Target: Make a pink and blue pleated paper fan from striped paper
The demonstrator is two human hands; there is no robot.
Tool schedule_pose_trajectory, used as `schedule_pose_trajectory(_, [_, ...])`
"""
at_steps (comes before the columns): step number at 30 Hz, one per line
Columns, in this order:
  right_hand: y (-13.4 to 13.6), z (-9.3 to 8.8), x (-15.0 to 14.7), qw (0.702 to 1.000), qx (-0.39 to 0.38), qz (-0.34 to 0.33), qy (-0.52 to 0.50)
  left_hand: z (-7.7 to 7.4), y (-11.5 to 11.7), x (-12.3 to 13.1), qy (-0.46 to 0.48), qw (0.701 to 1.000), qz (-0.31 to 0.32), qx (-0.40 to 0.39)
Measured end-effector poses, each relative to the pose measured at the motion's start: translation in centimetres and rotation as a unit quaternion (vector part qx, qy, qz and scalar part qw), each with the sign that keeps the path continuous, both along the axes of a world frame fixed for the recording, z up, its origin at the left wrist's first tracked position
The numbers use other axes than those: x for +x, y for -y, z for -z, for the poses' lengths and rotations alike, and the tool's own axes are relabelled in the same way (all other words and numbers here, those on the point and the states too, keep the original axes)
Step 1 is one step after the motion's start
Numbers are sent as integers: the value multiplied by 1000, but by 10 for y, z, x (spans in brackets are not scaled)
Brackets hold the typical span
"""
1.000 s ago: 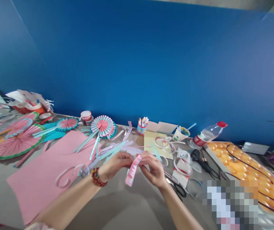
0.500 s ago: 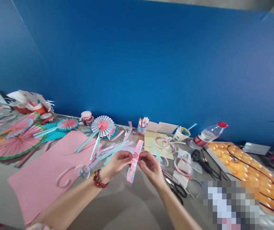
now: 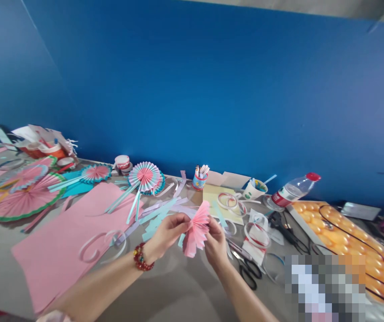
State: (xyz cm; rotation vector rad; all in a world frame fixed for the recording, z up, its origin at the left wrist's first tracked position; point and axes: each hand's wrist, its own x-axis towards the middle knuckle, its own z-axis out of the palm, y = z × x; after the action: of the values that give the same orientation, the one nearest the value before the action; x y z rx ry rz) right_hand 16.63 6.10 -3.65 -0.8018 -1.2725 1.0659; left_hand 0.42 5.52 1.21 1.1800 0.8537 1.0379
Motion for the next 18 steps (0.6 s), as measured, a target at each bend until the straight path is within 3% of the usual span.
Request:
schedule_pose_trajectory(6, [1, 10, -3, 1000, -6, 4, -17, 5, 1, 2, -29, 999, -28, 7])
schedule_pose_trajectory(18, [-3, 5, 7, 999, 40, -32, 18, 5, 1, 0, -78, 994, -47, 53])
